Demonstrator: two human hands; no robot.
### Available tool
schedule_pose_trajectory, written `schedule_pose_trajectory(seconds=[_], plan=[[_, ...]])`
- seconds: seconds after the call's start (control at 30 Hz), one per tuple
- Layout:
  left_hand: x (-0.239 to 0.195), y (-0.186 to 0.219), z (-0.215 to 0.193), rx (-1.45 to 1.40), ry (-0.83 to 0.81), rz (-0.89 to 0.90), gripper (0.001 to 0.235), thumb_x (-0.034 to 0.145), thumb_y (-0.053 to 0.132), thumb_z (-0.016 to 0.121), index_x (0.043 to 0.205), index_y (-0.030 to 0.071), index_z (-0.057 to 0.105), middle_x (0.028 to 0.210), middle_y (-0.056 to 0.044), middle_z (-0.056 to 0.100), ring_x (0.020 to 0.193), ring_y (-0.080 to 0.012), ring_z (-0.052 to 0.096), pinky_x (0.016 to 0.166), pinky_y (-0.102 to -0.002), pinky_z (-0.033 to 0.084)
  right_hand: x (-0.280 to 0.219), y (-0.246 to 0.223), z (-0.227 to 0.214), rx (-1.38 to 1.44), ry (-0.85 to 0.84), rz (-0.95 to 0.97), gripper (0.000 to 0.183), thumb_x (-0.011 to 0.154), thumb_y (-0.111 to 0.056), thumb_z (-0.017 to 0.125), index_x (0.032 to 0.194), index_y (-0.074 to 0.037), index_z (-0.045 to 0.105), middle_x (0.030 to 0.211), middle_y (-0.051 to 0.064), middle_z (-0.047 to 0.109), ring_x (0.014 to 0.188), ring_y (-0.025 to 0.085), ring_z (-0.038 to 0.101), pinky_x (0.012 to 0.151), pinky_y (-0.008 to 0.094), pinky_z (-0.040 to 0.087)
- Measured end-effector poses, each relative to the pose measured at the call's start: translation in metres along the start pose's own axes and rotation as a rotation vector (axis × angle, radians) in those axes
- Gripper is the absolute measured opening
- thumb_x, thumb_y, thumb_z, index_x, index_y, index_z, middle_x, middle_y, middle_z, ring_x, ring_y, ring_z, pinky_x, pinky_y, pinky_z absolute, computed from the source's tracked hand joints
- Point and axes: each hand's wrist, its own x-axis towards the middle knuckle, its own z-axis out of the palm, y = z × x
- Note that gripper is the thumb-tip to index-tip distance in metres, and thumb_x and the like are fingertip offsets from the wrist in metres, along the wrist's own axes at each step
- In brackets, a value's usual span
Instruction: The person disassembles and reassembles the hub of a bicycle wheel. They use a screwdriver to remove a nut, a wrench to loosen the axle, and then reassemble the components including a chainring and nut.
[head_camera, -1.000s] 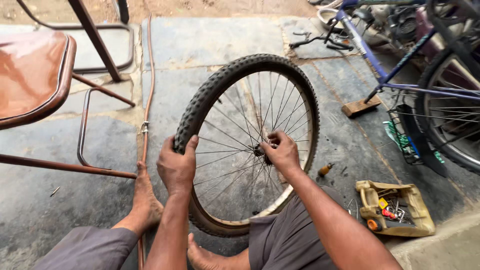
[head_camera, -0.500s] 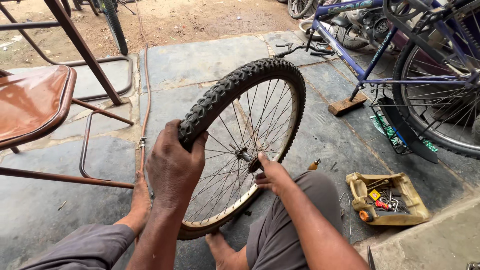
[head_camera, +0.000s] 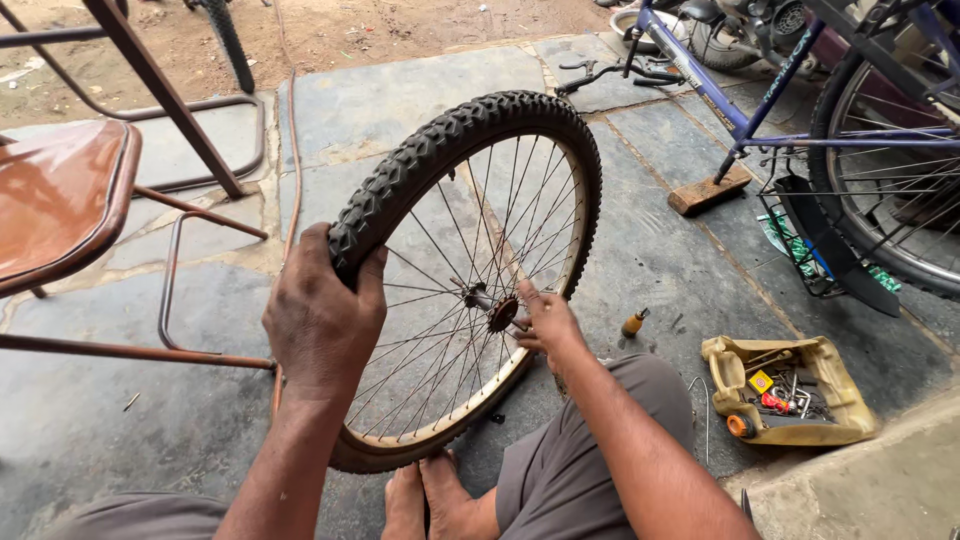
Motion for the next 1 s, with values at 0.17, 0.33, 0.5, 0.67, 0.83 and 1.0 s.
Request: schedule_pose_trajectory(seconds=[0.17, 0.33, 0.5, 0.67, 0.83, 1.0], plan=[[0.008, -0.004, 0.0, 0.034, -0.028, -0.011, 0.053, 0.093, 0.042, 0.074, 0.126, 0.001, 0.062, 0.093, -0.016, 0.068, 0.084, -0.0358, 0.071, 0.069, -0.052, 0.054, -0.007, 0.02, 0.011, -0.645, 0.057, -0.871, 0.06, 0.088, -0.038, 0.075, 0.132, -0.01, 0.046, 0.125, 0.018, 0.055, 0.113, 0.03, 0.061, 0.093, 0.043, 0.058], [0.02, -0.008, 0.004, -0.019, -0.052, 0.015, 0.053, 0.095, 0.04, 0.073, 0.128, 0.001, 0.06, 0.095, -0.016, 0.067, 0.085, -0.0348, 0.071, 0.072, -0.052, 0.053, -0.001, 0.023, 0.014, -0.62, 0.16, -0.893, 0.065, 0.091, -0.045, 0.074, 0.139, -0.015, 0.042, 0.121, 0.015, 0.055, 0.111, 0.027, 0.062, 0.091, 0.039, 0.061], [0.022, -0.012, 0.008, -0.028, -0.054, 0.039, 0.051, 0.095, 0.038, 0.074, 0.127, 0.0, 0.06, 0.097, -0.015, 0.067, 0.087, -0.0349, 0.07, 0.073, -0.052, 0.053, 0.007, 0.011, 0.022, -0.169, 0.078, -0.156, 0.072, 0.082, -0.055, 0.077, 0.132, -0.009, 0.052, 0.112, 0.008, 0.068, 0.097, 0.028, 0.073, 0.082, 0.042, 0.062], [0.031, -0.015, 0.012, -0.005, -0.097, 0.038, 0.054, 0.094, 0.038, 0.075, 0.129, 0.0, 0.059, 0.096, -0.016, 0.066, 0.084, -0.0342, 0.07, 0.069, -0.051, 0.052, -0.006, 0.019, 0.024, -0.554, 0.103, -0.422, 0.07, 0.086, -0.059, 0.071, 0.134, -0.013, 0.048, 0.111, 0.007, 0.064, 0.099, 0.023, 0.071, 0.078, 0.037, 0.064], [0.039, -0.015, 0.02, 0.015, -0.08, 0.075, 0.052, 0.094, 0.037, 0.076, 0.129, 0.001, 0.061, 0.096, -0.016, 0.067, 0.085, -0.0344, 0.07, 0.07, -0.052, 0.052, -0.003, 0.025, 0.022, -0.717, 0.216, -1.002, 0.065, 0.091, -0.05, 0.073, 0.136, -0.012, 0.046, 0.119, 0.015, 0.059, 0.109, 0.028, 0.067, 0.089, 0.037, 0.062], [0.042, -0.017, 0.023, -0.009, -0.102, 0.063, 0.05, 0.097, 0.036, 0.075, 0.129, 0.0, 0.061, 0.096, -0.015, 0.068, 0.084, -0.0352, 0.071, 0.071, -0.052, 0.054, 0.001, 0.034, 0.018, -0.748, 0.188, -1.064, 0.068, 0.088, -0.045, 0.075, 0.14, -0.015, 0.043, 0.122, 0.016, 0.056, 0.11, 0.03, 0.066, 0.09, 0.037, 0.063]])
